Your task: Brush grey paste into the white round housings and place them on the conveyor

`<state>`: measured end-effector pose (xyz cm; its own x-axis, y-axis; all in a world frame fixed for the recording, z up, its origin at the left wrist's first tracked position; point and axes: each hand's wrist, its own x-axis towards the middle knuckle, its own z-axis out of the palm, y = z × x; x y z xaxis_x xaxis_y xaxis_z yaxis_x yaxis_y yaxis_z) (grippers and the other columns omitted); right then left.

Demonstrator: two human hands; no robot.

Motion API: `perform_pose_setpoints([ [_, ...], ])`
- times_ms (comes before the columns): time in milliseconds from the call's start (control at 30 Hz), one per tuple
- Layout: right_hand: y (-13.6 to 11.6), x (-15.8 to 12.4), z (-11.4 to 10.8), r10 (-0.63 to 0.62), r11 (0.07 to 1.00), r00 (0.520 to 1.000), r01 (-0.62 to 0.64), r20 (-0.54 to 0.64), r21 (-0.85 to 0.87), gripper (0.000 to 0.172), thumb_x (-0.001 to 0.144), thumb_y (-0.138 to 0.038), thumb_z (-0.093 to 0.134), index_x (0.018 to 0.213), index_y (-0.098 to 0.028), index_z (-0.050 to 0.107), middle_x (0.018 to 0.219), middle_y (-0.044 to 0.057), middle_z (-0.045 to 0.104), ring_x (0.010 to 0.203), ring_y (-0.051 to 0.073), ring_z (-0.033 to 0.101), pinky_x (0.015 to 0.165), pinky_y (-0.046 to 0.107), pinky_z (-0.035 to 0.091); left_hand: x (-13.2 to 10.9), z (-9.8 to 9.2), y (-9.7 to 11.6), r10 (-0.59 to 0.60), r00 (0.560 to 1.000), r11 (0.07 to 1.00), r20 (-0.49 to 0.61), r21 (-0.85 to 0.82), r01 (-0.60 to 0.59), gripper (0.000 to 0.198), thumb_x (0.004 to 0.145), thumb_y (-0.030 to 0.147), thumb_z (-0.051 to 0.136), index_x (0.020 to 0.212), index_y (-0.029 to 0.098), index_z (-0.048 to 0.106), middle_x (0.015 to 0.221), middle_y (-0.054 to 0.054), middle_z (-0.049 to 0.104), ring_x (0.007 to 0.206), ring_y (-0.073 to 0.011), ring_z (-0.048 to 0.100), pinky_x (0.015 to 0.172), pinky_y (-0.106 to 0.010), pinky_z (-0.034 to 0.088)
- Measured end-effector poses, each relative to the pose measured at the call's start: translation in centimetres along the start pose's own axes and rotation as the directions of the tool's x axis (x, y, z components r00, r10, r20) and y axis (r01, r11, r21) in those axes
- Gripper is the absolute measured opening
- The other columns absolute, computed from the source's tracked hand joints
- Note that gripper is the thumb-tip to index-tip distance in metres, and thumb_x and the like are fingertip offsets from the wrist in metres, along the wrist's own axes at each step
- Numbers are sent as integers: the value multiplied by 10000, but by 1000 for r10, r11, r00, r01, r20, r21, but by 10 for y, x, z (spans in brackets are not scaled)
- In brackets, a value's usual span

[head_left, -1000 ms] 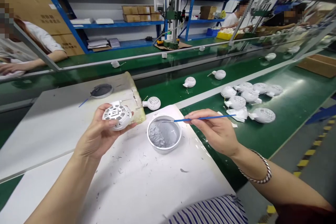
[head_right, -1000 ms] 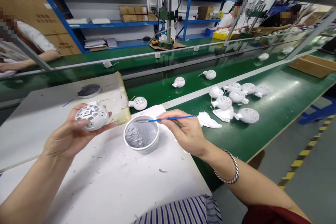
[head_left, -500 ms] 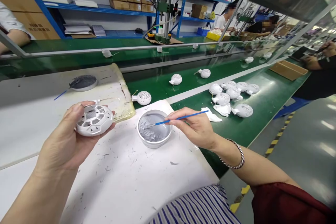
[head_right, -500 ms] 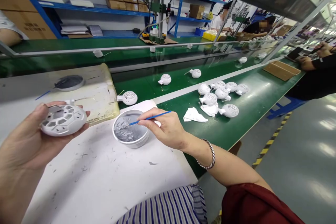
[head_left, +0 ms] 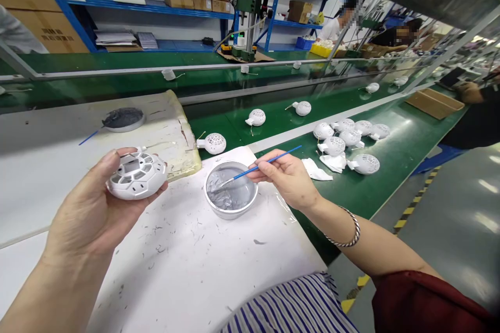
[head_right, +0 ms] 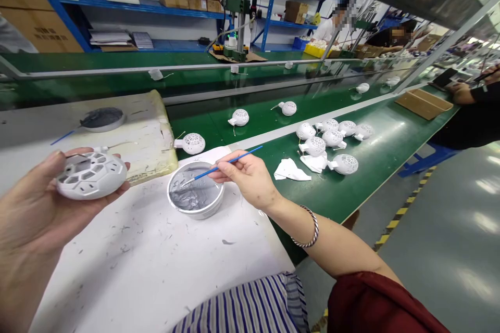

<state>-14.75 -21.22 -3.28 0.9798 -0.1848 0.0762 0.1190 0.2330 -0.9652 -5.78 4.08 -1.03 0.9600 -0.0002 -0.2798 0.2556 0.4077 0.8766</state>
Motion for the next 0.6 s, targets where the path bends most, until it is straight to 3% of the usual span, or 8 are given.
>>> perform_pose_setpoints([
  [133,1,5,-6,162,973,985,-149,-58,176,232,733,-313,769,806,-142,630,800,22,732,737,117,724,668,185,606,-3,2,0,-10,1000,1000,11,18,10,121,747,329,689,825,237,696,1203,-48,637,1156,-312,564,642,-432,607],
  [267,-1,9,-8,235,926,970,-203,-64,318,236,695,-296,803,785,-150,641,753,21,732,727,106,720,677,173,603,-4,1,0,-26,999,999,27,33,25,149,744,352,685,836,236,696,1217,-58,626,1184,-321,540,640,-425,608],
  [400,-9,15,-9,236,906,967,-182,-99,381,189,698,-254,803,738,-160,643,710,-2,721,741,106,721,692,169,604,-4,0,0,-37,999,998,37,54,35,153,739,352,689,848,245,696,1197,-42,624,1190,-317,532,634,-402,617],
  [600,-27,26,-2,159,925,981,-110,-108,364,78,857,-185,646,781,-172,643,806,-21,733,764,77,716,691,142,598,-5,-2,-6,-94,994,992,57,84,89,170,735,376,686,849,250,697,1180,-42,607,1169,-300,526,645,-380,617],
])
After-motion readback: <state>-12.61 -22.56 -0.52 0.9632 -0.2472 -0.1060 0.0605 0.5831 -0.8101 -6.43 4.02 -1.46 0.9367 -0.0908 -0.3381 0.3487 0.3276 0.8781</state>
